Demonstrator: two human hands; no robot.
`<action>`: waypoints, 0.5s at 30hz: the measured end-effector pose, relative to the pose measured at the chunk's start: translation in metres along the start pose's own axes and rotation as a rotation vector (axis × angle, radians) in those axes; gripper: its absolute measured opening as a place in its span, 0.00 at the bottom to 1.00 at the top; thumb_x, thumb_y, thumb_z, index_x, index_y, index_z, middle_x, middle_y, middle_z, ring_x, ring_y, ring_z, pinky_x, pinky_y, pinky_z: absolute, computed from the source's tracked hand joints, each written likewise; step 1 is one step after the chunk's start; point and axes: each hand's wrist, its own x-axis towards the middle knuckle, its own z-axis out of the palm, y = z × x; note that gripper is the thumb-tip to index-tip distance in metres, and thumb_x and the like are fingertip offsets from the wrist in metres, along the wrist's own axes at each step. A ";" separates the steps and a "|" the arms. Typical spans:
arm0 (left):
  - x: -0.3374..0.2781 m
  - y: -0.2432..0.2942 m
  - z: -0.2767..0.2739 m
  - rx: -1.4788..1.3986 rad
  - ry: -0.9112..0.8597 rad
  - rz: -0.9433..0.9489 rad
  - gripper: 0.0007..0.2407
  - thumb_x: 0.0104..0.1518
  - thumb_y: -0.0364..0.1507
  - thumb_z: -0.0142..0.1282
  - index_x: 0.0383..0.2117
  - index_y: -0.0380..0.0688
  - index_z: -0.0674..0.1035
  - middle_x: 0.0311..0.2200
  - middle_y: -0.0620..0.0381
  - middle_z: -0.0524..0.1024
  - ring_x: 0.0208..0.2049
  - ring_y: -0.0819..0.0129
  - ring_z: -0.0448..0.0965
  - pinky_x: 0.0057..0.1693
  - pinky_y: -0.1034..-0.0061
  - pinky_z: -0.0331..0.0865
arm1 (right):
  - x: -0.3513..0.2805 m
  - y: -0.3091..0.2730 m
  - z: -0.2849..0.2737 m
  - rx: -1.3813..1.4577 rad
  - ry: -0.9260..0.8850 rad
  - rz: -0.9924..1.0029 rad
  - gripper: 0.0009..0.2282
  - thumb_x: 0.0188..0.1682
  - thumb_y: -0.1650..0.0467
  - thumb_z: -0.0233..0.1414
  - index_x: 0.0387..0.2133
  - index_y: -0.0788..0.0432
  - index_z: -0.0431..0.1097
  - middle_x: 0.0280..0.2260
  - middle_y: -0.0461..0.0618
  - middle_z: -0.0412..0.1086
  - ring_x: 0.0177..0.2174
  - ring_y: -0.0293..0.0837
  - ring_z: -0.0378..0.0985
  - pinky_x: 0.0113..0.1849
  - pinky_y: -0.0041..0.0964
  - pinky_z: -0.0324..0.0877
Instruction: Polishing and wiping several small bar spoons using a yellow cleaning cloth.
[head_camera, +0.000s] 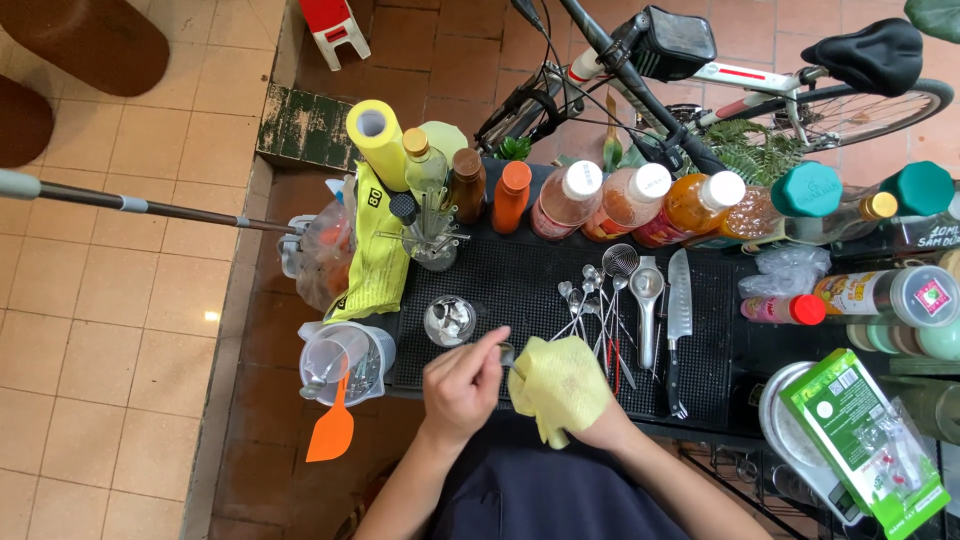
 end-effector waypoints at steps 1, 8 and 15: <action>-0.001 0.002 0.003 -0.019 -0.033 0.007 0.08 0.60 0.20 0.56 0.43 0.38 0.84 0.21 0.56 0.79 0.20 0.70 0.78 0.30 0.77 0.71 | 0.004 0.004 -0.001 -0.277 0.001 -0.180 0.19 0.44 0.71 0.59 0.51 0.55 0.70 0.49 0.51 0.72 0.50 0.52 0.74 0.50 0.48 0.68; -0.002 0.017 0.009 -0.090 -0.213 0.021 0.09 0.60 0.22 0.57 0.45 0.40 0.83 0.21 0.56 0.76 0.20 0.66 0.75 0.30 0.73 0.69 | 0.011 0.045 -0.003 -0.246 0.013 -0.313 0.20 0.48 0.71 0.57 0.55 0.58 0.68 0.54 0.55 0.70 0.54 0.52 0.72 0.55 0.46 0.65; 0.003 0.017 0.005 -0.152 -0.308 0.053 0.12 0.58 0.22 0.59 0.48 0.42 0.82 0.23 0.55 0.75 0.21 0.65 0.76 0.31 0.73 0.70 | 0.009 0.102 0.001 1.007 -0.064 0.345 0.21 0.47 0.70 0.56 0.56 0.53 0.66 0.52 0.52 0.71 0.49 0.48 0.75 0.49 0.47 0.72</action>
